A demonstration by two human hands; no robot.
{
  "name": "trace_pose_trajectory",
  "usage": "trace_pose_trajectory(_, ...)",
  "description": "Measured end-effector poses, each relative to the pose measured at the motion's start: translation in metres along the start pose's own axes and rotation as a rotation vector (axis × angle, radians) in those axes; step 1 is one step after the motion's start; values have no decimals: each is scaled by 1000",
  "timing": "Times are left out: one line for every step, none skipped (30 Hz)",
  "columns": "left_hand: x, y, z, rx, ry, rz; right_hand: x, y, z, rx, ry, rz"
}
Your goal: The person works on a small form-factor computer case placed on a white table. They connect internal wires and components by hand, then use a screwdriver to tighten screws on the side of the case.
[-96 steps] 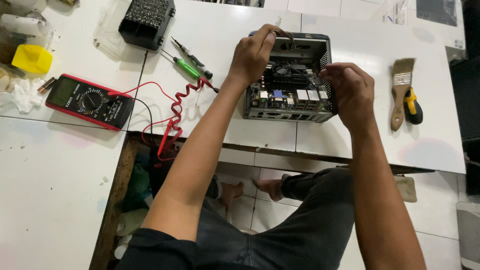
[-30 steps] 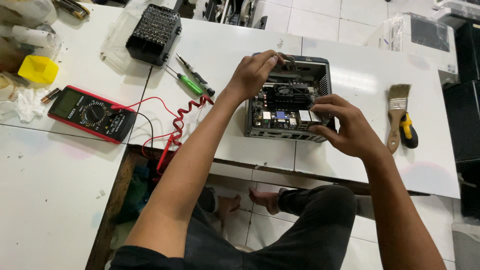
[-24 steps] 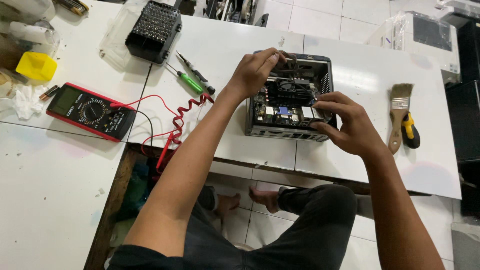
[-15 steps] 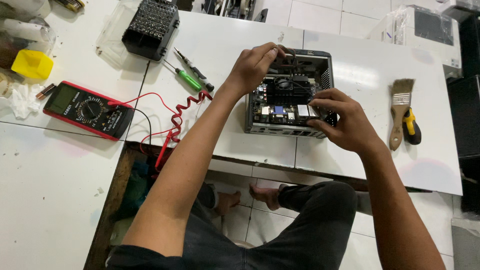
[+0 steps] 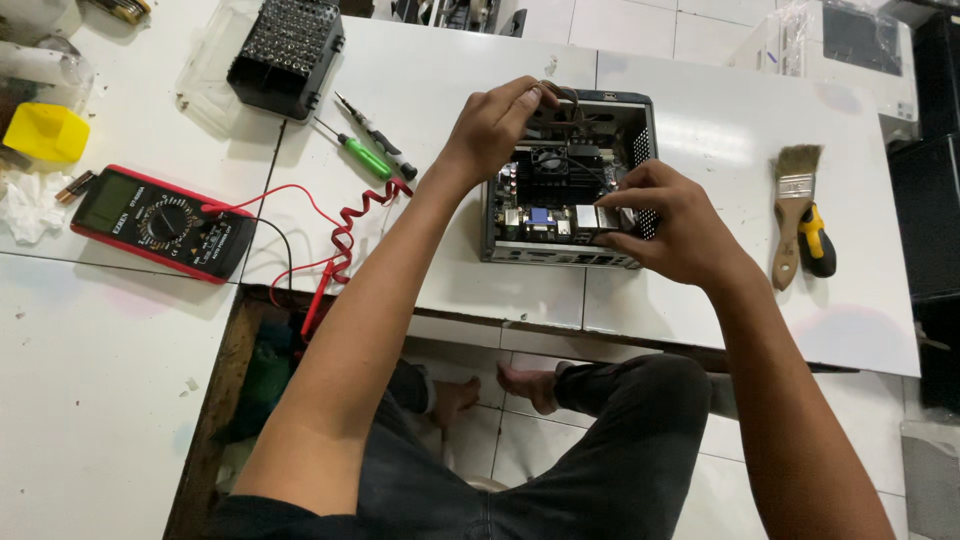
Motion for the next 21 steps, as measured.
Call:
trace_pose_trajectory(0, 2, -2, 1, 0, 4, -3, 2, 2, -1, -4, -2)
trace_pose_trajectory(1, 2, -4, 18, -4, 12, -5, 1, 1, 19, -29, 32)
trace_pose_trajectory(1, 2, -6, 35, -7, 20, -6, -1, 0, 38, -54, 66)
trace_pose_trajectory(1, 1, -6, 38, -8, 27, -9, 0, 1, 37, -61, 64)
trace_pose_trajectory(0, 0, -4, 77, 4, 31, -11, -1, 1, 62, -67, 88)
trace_pose_trajectory(-1, -2, -2, 115, 16, 35, -13, -2, 1, 87, -73, 113)
trace_pose_trajectory(-2, -4, 0, 119, 16, 42, -14, -1, 0, 85, -80, 112)
trace_pose_trajectory(-3, -4, 1, 142, 3, 47, -15, -1, -3, 55, -124, 122)
trace_pose_trajectory(-3, -5, 1, 166, -9, 52, -17, -1, -6, 23, -168, 132)
trace_pose_trajectory(-4, -6, 0, 168, -9, 57, -17, 1, -5, 22, -172, 131)
trace_pose_trajectory(-4, -7, 2, 185, 12, 67, -18, 0, -4, 25, -183, 147)
trace_pose_trajectory(-4, -6, 3, 201, 34, 74, -20, -1, -2, 28, -189, 166)
trace_pose_trajectory(-4, -7, 3, 201, 34, 75, -19, -1, 0, 28, -191, 165)
trace_pose_trajectory(-4, -7, 2, 186, 28, 66, -19, -1, 2, 14, -196, 178)
trace_pose_trajectory(-5, -6, 2, 171, 22, 57, -18, -2, 4, 1, -202, 191)
trace_pose_trajectory(-5, -6, 2, 170, 22, 57, -18, -2, 6, 1, -201, 190)
trace_pose_trajectory(-4, -6, 1, 165, 15, 49, -18, -3, 12, -44, -169, 189)
trace_pose_trajectory(-5, -5, 0, 159, 9, 42, -19, -3, 17, -90, -137, 187)
trace_pose_trajectory(-4, -5, -1, 158, 8, 41, -18, -6, 13, -90, -136, 186)
trace_pose_trajectory(-4, -5, -1, 143, 7, 44, -19, -2, 15, -81, -67, 119)
trace_pose_trajectory(-4, -4, -2, 127, 6, 47, -20, 2, 17, -73, 3, 51)
Point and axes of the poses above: each hand's wrist, its own x-axis away from the middle knuckle, its own y-axis out of the back of the hand, z = x × y, the point moved 9 cm from there along -x, towards the middle knuckle, and after that the axes turned 12 degrees about -x, right-handed, at the moved point
